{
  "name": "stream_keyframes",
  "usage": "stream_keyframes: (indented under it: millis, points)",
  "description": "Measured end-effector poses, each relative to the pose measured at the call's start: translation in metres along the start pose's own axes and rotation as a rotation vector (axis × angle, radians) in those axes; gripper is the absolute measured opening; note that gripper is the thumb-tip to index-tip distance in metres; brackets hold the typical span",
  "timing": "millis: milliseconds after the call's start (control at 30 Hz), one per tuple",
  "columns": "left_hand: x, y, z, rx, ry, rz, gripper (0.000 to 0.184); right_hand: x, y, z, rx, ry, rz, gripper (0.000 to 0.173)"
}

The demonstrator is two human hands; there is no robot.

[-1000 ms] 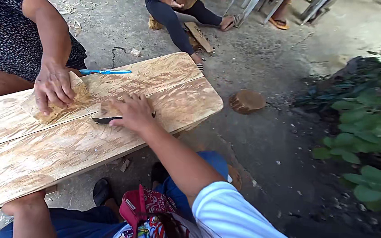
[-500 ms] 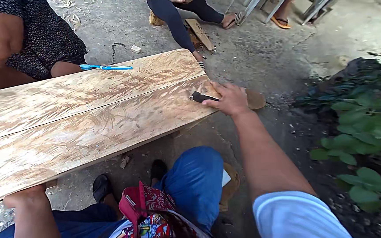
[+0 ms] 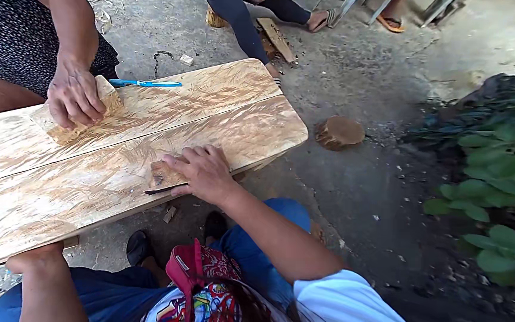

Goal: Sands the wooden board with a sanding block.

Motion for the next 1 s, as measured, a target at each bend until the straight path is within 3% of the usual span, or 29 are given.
stream_keyframes:
  millis: [67, 200, 300, 367, 467, 567, 633, 700, 800, 1000]
  points:
    - [-0.004, -0.001, 0.003, 0.043, 0.017, 0.059, 0.049, -0.031, -0.044, -0.03, 0.075, -0.059, -0.024, 0.072]
    - [0.0, 0.004, -0.001, -0.033, -0.007, -0.02, 0.06, -0.104, -0.157, -0.099, 0.356, -0.176, -0.189, 0.078]
    - [-0.002, 0.005, 0.0, -0.029, -0.026, -0.009, 0.06, -0.124, -0.187, -0.115, 0.489, -0.212, -0.218, 0.084]
    - [-0.001, 0.005, 0.002, -0.028, -0.027, -0.021, 0.061, -0.107, -0.154, -0.095, 0.417, -0.22, -0.178, 0.083]
    - [0.001, 0.005, 0.002, -0.033, -0.007, -0.036, 0.061, -0.046, -0.056, -0.042, 0.178, -0.182, -0.069, 0.078]
    - [0.0, 0.005, 0.006, -0.033, 0.024, -0.024, 0.062, 0.018, 0.03, 0.006, 0.008, -0.02, 0.054, 0.071]
    - [-0.002, 0.004, 0.004, -0.031, 0.023, -0.001, 0.062, 0.038, 0.053, 0.02, -0.04, 0.116, 0.085, 0.07]
    - [0.0, 0.001, 0.001, -0.029, 0.027, -0.002, 0.06, 0.031, 0.048, 0.013, -0.074, 0.122, 0.08, 0.07]
    - [0.0, 0.002, 0.001, -0.034, 0.027, -0.009, 0.06, -0.013, -0.009, -0.026, -0.057, -0.033, 0.019, 0.071]
    - [-0.001, 0.004, 0.002, -0.033, 0.0, 0.002, 0.059, -0.127, -0.195, -0.117, 0.436, -0.129, -0.169, 0.082]
Point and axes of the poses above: each hand's wrist, its own z-axis towards the middle knuckle, its own x-axis out of the palm, y = z × x, the point moved 8 cm from there along z, towards the middle knuckle, and after that the axes turned 15 degrees about z, right-handed, at the moved point
